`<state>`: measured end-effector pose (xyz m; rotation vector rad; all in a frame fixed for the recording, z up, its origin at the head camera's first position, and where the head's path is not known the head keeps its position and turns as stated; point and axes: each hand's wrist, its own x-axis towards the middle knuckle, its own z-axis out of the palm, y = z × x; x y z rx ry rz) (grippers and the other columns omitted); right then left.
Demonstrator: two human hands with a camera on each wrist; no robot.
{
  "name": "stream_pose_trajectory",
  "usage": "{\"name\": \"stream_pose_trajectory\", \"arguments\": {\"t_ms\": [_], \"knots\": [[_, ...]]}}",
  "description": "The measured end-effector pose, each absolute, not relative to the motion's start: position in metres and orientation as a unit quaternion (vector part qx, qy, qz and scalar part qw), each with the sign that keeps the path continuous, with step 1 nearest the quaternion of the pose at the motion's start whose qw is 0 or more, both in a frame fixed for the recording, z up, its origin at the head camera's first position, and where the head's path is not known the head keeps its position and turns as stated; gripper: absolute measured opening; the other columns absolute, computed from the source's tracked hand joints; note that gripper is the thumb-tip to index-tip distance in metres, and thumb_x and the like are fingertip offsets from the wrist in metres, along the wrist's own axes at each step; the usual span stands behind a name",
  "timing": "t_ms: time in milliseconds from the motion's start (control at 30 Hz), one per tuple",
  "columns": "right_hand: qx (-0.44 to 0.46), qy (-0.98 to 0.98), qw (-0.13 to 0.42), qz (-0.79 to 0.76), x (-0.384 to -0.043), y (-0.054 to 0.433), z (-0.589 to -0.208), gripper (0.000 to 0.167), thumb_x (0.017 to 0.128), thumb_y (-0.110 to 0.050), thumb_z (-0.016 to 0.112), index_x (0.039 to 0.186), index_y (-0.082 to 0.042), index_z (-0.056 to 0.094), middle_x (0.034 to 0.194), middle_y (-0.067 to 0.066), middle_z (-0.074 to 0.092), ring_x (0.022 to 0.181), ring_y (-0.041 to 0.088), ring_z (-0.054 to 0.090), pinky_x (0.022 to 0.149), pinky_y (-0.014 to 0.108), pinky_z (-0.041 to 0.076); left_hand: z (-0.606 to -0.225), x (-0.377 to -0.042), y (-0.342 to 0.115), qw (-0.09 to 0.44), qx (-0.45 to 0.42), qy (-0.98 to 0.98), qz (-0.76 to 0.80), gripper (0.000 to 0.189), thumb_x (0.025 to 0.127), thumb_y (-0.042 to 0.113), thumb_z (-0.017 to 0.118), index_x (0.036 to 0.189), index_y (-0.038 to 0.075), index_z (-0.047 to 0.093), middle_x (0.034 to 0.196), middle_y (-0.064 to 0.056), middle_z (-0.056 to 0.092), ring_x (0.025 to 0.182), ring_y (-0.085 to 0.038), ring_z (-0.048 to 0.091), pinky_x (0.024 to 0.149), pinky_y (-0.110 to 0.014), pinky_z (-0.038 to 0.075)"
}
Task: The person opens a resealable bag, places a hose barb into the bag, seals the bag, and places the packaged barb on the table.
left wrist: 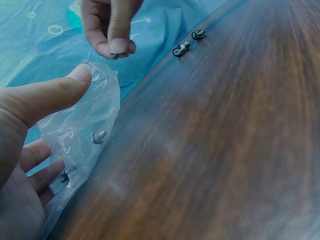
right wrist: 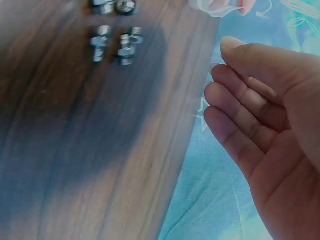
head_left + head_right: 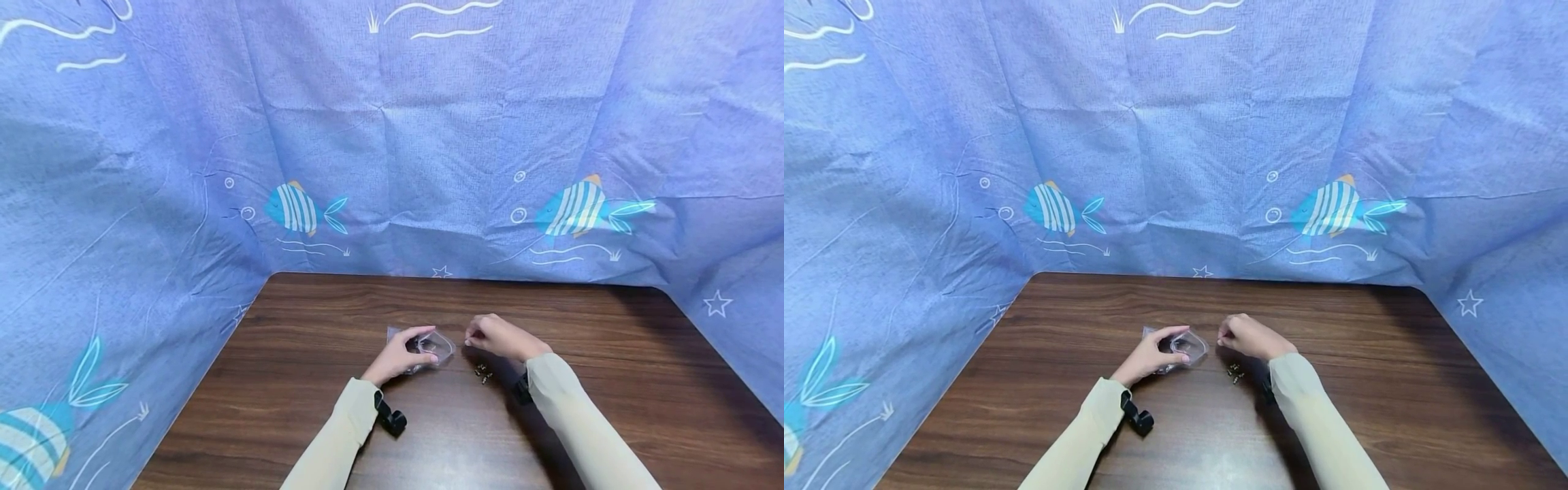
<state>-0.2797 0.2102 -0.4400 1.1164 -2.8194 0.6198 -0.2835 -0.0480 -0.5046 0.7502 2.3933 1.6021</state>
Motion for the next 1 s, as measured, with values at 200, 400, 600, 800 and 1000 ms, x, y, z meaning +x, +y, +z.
{"name": "stream_pose_trajectory", "arguments": {"t_ms": [200, 400, 600, 800, 1000], "knots": [[0.371, -0.907, 0.032, 0.198, -0.282, 0.201, -0.434, 0.007, 0.088, -0.006, 0.067, 0.082, -0.009, 0.070, 0.079, -0.003, 0.066, 0.075, 0.008, 0.061, 0.070, 0.025, 0.053, -0.507, -0.284, -0.049, 0.084, 0.250, 0.797, 0.544, 0.062, 0.080, 0.028, 0.079, 0.136, 0.017, 0.055, 0.138, 0.001, 0.056, 0.127, -0.018, 0.050, 0.108, -0.038, 0.036], [0.385, -0.902, 0.033, 0.194, -0.283, 0.190, -0.427, 0.005, 0.087, -0.007, 0.067, 0.084, -0.006, 0.071, 0.081, 0.000, 0.067, 0.075, 0.010, 0.063, 0.071, 0.024, 0.054, -0.508, -0.285, -0.048, 0.076, 0.253, 0.791, 0.551, 0.059, 0.081, 0.020, 0.078, 0.136, 0.014, 0.056, 0.137, -0.002, 0.057, 0.126, -0.019, 0.050, 0.107, -0.035, 0.036], [0.395, -0.900, 0.035, 0.179, -0.285, 0.180, -0.425, 0.005, 0.087, -0.007, 0.067, 0.084, -0.005, 0.071, 0.083, 0.001, 0.067, 0.075, 0.009, 0.062, 0.070, 0.023, 0.053, -0.484, -0.272, -0.048, 0.088, 0.258, 0.791, 0.548, 0.058, 0.084, 0.015, 0.075, 0.136, 0.006, 0.053, 0.139, -0.009, 0.055, 0.127, -0.026, 0.049, 0.107, -0.039, 0.036], [0.392, -0.902, 0.026, 0.177, -0.286, 0.170, -0.424, 0.005, 0.087, -0.006, 0.067, 0.087, -0.005, 0.072, 0.084, 0.000, 0.067, 0.075, 0.008, 0.061, 0.069, 0.020, 0.052, -0.472, -0.264, -0.049, 0.086, 0.258, 0.795, 0.542, 0.057, 0.083, 0.014, 0.076, 0.135, 0.004, 0.054, 0.137, -0.012, 0.056, 0.124, -0.028, 0.052, 0.105, -0.037, 0.039], [0.398, -0.900, 0.024, 0.179, -0.286, 0.164, -0.422, 0.005, 0.087, -0.007, 0.068, 0.086, -0.003, 0.071, 0.081, 0.000, 0.065, 0.072, 0.006, 0.058, 0.066, 0.019, 0.051, -0.472, -0.264, -0.049, 0.087, 0.253, 0.796, 0.543, 0.057, 0.083, 0.016, 0.076, 0.135, 0.006, 0.055, 0.137, -0.011, 0.056, 0.123, -0.026, 0.052, 0.105, -0.038, 0.037]]}}
